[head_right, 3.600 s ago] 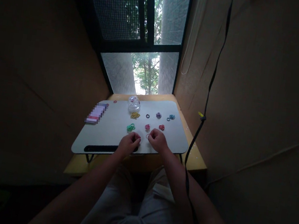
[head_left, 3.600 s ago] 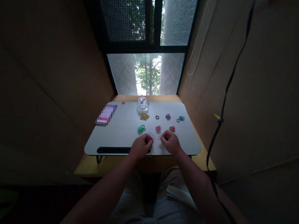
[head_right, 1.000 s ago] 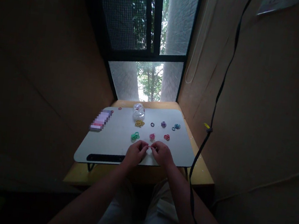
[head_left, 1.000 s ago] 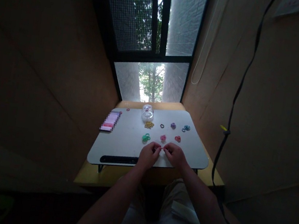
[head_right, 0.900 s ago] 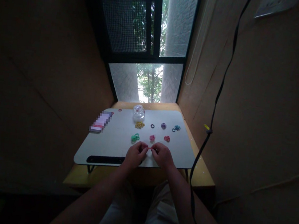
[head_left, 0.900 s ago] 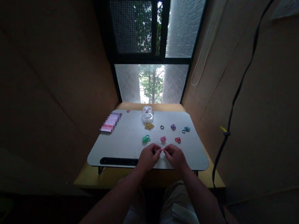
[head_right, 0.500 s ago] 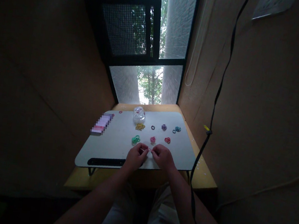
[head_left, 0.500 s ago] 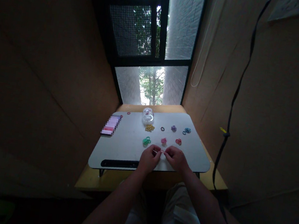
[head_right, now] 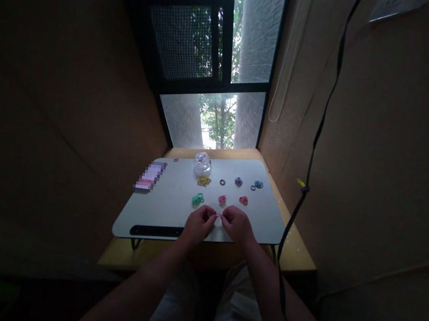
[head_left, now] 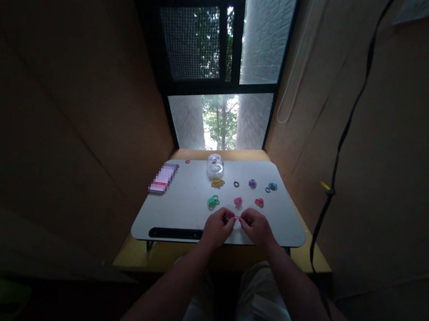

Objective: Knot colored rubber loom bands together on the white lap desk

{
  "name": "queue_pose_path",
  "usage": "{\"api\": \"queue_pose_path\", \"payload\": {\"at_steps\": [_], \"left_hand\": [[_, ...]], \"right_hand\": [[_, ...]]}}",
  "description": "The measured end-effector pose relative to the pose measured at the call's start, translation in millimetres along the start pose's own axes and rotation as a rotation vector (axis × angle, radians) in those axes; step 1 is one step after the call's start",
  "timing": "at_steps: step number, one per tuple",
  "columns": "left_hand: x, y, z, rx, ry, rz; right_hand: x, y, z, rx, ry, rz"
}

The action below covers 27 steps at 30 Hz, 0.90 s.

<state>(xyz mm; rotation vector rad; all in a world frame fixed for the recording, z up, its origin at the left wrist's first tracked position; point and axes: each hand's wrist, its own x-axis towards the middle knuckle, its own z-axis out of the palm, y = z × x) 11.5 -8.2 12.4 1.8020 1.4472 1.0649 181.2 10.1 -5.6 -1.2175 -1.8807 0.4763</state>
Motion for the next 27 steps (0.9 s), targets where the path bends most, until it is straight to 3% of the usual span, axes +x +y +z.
{"api": "queue_pose_path", "payload": {"at_steps": [27], "left_hand": [[-0.2,-4.3,1.5,0.032,-0.025,0.058]], "right_hand": [[0.9,-2.7,-0.9,-0.012,0.009,-0.006]]}}
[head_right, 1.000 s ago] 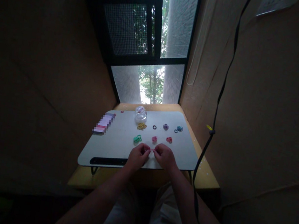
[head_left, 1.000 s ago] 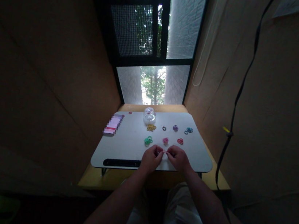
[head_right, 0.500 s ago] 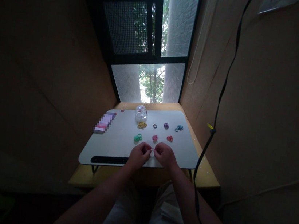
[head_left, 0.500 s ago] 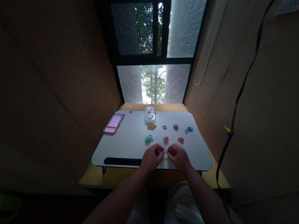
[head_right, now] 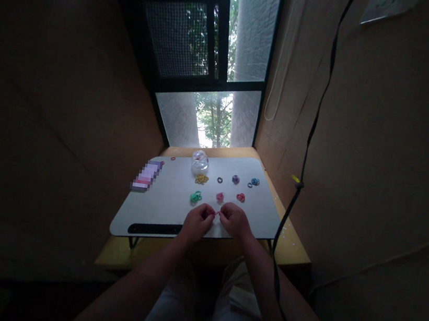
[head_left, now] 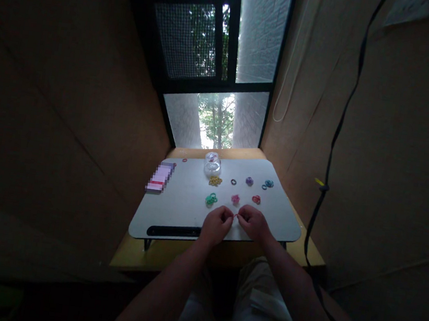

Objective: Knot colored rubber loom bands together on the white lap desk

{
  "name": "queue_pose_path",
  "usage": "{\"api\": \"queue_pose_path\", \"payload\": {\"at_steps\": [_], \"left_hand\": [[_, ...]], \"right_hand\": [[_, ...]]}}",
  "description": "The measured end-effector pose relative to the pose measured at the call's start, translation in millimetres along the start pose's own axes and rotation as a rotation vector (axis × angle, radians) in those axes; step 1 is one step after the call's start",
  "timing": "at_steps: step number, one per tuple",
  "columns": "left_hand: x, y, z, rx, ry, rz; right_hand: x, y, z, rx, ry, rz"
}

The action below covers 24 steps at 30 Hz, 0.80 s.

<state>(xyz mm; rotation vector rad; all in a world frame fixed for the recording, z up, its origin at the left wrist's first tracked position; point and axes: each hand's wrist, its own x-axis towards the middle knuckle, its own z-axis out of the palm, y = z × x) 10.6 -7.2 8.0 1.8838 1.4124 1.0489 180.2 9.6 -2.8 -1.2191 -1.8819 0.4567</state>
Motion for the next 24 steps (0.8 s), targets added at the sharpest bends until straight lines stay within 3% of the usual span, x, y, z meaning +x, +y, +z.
{"api": "queue_pose_path", "payload": {"at_steps": [13,21,24], "left_hand": [[-2.2,-2.9,-0.6,-0.046,-0.015,0.001],[-2.2,1.2,3.1,-0.057,0.129,-0.066],[-1.4,2.0,3.2,-0.034,0.1,-0.059]], "right_hand": [[-0.3,4.8,4.5,-0.01,0.0,0.018],[-2.5,-2.5,0.8,0.011,-0.02,0.045],[-1.9,-2.0,0.3,0.01,-0.017,0.027]]}}
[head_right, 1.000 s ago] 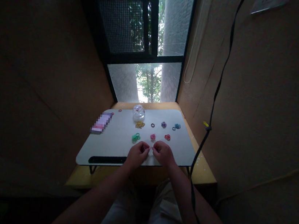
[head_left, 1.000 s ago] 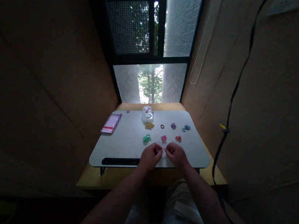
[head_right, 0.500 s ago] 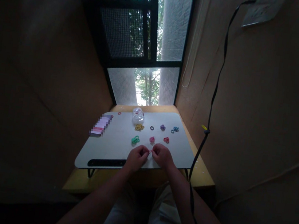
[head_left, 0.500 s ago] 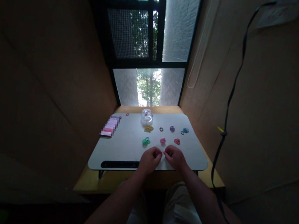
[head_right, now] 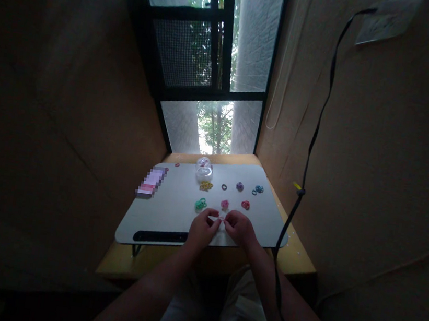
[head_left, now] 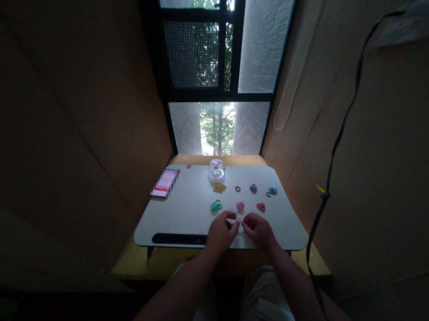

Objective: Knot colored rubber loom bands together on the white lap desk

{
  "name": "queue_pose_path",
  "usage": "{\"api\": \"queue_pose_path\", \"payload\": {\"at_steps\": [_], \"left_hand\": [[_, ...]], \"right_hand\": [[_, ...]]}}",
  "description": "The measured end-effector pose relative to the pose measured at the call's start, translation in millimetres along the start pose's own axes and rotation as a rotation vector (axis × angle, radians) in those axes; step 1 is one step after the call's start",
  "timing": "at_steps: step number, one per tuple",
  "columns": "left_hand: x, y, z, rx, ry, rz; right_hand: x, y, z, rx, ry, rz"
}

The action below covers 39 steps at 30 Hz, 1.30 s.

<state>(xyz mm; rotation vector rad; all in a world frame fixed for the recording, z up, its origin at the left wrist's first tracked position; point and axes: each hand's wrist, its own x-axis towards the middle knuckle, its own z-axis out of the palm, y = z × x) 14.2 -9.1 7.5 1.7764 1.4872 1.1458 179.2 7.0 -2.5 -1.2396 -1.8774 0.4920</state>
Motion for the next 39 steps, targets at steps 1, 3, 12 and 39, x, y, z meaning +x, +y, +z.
{"api": "queue_pose_path", "payload": {"at_steps": [1,3,12,39], "left_hand": [[0.3,0.1,-0.3,0.013,-0.018,0.007],[0.6,0.2,-1.4,0.037,-0.047,0.025],[1.1,0.1,-3.1,0.032,-0.047,0.044],[4.7,-4.3,-1.9,0.095,-0.126,0.044]], "right_hand": [[0.3,0.1,0.0,0.001,-0.001,-0.001],[0.9,-0.1,0.2,0.005,-0.003,0.003],[1.4,2.5,0.7,0.1,0.012,0.038],[22.9,38.4,-21.9,-0.259,0.448,0.329]]}}
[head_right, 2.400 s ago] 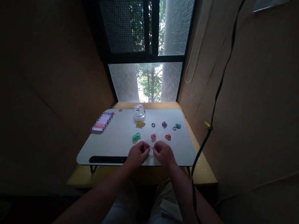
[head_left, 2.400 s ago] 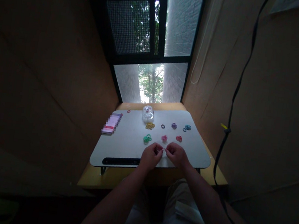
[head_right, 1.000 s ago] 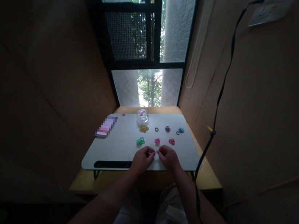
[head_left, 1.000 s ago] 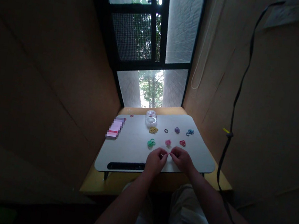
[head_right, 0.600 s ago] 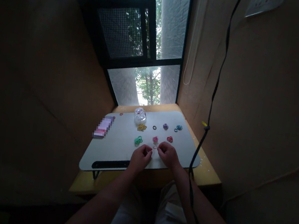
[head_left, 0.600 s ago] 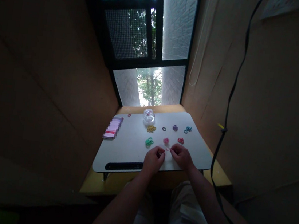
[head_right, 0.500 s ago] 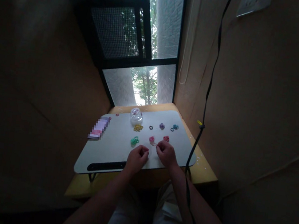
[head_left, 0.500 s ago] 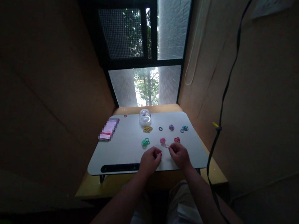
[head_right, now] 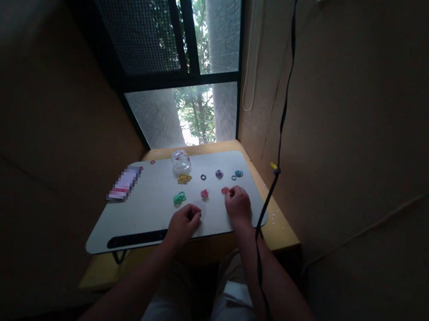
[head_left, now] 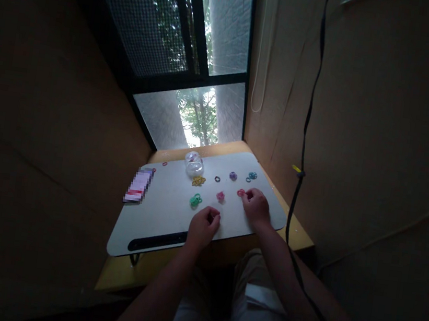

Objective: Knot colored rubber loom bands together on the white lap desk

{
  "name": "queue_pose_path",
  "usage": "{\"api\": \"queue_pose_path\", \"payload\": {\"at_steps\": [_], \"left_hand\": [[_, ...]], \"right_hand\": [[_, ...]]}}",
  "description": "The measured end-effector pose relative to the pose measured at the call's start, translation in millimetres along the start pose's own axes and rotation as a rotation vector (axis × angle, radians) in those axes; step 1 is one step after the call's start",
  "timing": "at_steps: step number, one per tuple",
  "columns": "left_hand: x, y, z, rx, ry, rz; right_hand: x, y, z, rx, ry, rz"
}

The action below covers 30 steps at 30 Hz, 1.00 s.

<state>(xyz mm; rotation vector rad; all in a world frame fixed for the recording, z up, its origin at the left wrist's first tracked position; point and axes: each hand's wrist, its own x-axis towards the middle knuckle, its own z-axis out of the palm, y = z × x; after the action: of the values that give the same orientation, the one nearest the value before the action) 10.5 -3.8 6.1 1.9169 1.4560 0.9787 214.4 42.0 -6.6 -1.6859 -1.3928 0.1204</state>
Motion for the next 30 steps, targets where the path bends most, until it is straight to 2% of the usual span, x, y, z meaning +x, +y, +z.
{"api": "queue_pose_path", "payload": {"at_steps": [8,14,19,21,25,27,30], "left_hand": [[-0.2,1.5,0.0,-0.001,-0.001,-0.008],[-1.3,1.3,-0.6,-0.018,-0.009,-0.004],[-4.0,1.0,0.0,-0.037,0.004,-0.003],[-5.5,1.8,-0.3,-0.046,0.001,0.003],[-7.7,4.0,-1.4,-0.073,-0.015,0.007],[-8.0,4.4,-1.6,-0.086,-0.011,0.002],[-6.5,3.9,-3.3,-0.148,-0.017,-0.018]], "right_hand": [[0.8,-1.9,3.1,-0.07,-0.008,0.064],[-1.4,-3.6,0.4,0.03,-0.01,0.13],[-10.8,-4.1,-8.7,0.083,0.006,0.063],[-17.7,-4.4,-14.1,0.099,-0.097,0.004],[-28.9,-4.7,-20.9,0.0,-0.387,-0.222],[-29.7,-4.7,-21.4,-0.046,-0.445,-0.275],[-26.2,-4.3,-21.0,-0.01,-0.488,-0.248]]}}
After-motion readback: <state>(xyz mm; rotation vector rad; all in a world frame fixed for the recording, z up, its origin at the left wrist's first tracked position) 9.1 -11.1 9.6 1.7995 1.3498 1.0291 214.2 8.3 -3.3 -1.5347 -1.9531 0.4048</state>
